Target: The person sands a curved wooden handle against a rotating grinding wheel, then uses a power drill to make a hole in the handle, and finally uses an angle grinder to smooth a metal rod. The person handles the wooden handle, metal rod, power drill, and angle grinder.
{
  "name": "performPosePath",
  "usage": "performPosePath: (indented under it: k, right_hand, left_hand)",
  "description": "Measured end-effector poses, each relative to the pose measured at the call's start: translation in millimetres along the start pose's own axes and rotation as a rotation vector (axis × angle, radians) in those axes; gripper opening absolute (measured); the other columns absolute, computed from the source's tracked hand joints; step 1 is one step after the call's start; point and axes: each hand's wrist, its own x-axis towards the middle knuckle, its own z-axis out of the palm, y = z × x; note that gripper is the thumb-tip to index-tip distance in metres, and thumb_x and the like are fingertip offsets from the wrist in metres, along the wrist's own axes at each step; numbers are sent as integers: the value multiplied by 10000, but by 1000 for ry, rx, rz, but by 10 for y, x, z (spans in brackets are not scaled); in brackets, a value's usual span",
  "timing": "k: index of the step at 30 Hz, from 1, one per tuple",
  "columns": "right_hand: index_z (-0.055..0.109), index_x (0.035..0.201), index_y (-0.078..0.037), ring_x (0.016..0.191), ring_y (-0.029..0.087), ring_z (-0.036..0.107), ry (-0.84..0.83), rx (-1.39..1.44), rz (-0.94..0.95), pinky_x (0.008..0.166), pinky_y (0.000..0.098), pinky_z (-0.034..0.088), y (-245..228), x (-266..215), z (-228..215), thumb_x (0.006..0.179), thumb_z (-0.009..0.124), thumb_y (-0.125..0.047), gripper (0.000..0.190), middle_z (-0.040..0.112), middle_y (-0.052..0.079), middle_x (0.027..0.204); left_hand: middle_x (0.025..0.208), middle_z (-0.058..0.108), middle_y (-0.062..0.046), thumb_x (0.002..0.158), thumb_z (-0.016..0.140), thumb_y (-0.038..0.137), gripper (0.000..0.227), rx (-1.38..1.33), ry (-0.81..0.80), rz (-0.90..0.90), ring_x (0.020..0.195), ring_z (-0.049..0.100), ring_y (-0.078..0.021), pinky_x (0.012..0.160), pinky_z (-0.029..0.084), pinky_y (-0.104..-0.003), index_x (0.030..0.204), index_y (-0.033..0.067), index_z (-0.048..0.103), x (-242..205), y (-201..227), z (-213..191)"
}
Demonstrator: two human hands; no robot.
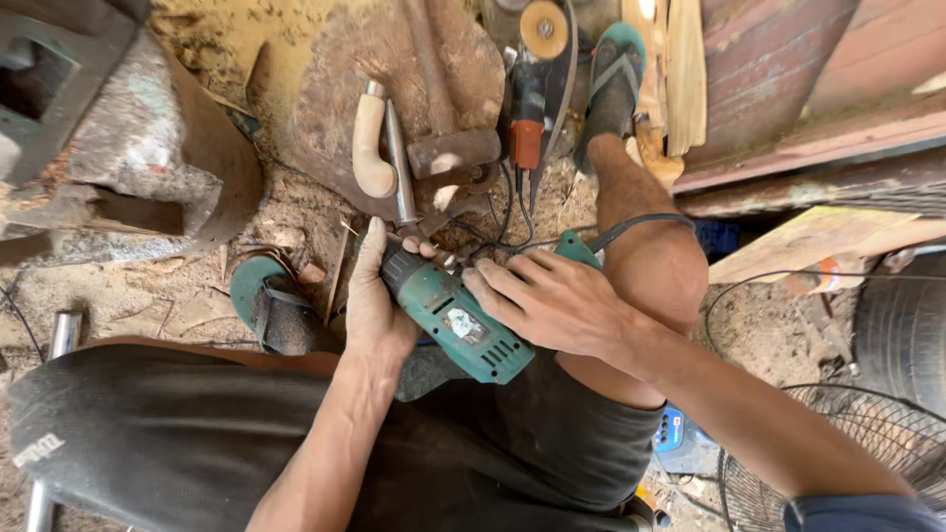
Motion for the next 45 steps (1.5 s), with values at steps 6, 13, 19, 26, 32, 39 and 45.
performPosePath:
  k: [6,13,19,26,32,39,45]
  right_hand:
    - [610,1311,-57,1069,292,658,124,143,246,933,469,490,-127,161,-313,645,823,-257,728,658,124,1266]
    - [646,1241,-12,1092,345,661,413,165,545,951,468,543,-473,351,-149,663,923,-345,722,684,151,1196]
    - [675,1258,6,1157,329,692,427,374,597,961,444,547,-802,598,102,761,883,-279,610,701,175,1282]
    - [537,1302,80,1279,421,624,238,554,479,1066,467,506,-1270,443,174,705,811,-311,765,599,276,1393]
    - [430,1343,126,1195,368,611,626,623,304,1054,493,482,-1411,390,918,829,811,-401,829,583,272,1316]
    - [670,1170,22,891,197,703,443,1420,776,764,309,586,-1695,321,1406,902,720,-30,278,722,94,1028]
    - [654,1222,30,911,168,656,585,1988,698,745,285,553,-1730,482,1515,994,751,-43,258,678,100,1049]
  left_hand:
    - [884,667,-81,1014,639,413,375,-37,-71,87,832,662,-221,821,567,-395,1095,47,619,-125,155,197]
    - [835,631,-57,997,644,303,325,-215,-348,181,837,686,-231,810,605,-424,1319,271,668,-250,431,387]
    - [780,617,-116,971,653,237,263,-236,-177,76,760,679,-274,777,618,-443,966,5,530,-349,710,387]
    - [873,723,-112,833,722,128,284,212,-383,1,787,719,-250,739,613,-398,1045,41,554,-831,949,290]
    - [841,697,-112,817,754,95,257,197,-311,23,729,680,-221,716,589,-368,1026,-12,651,-660,981,241]
    - [815,686,-119,819,758,92,189,171,-243,36,706,663,-216,741,581,-370,918,-30,653,-509,983,163]
    - [918,699,-94,961,634,349,268,323,-181,335,773,674,-210,713,589,-362,935,84,609,-611,1046,191]
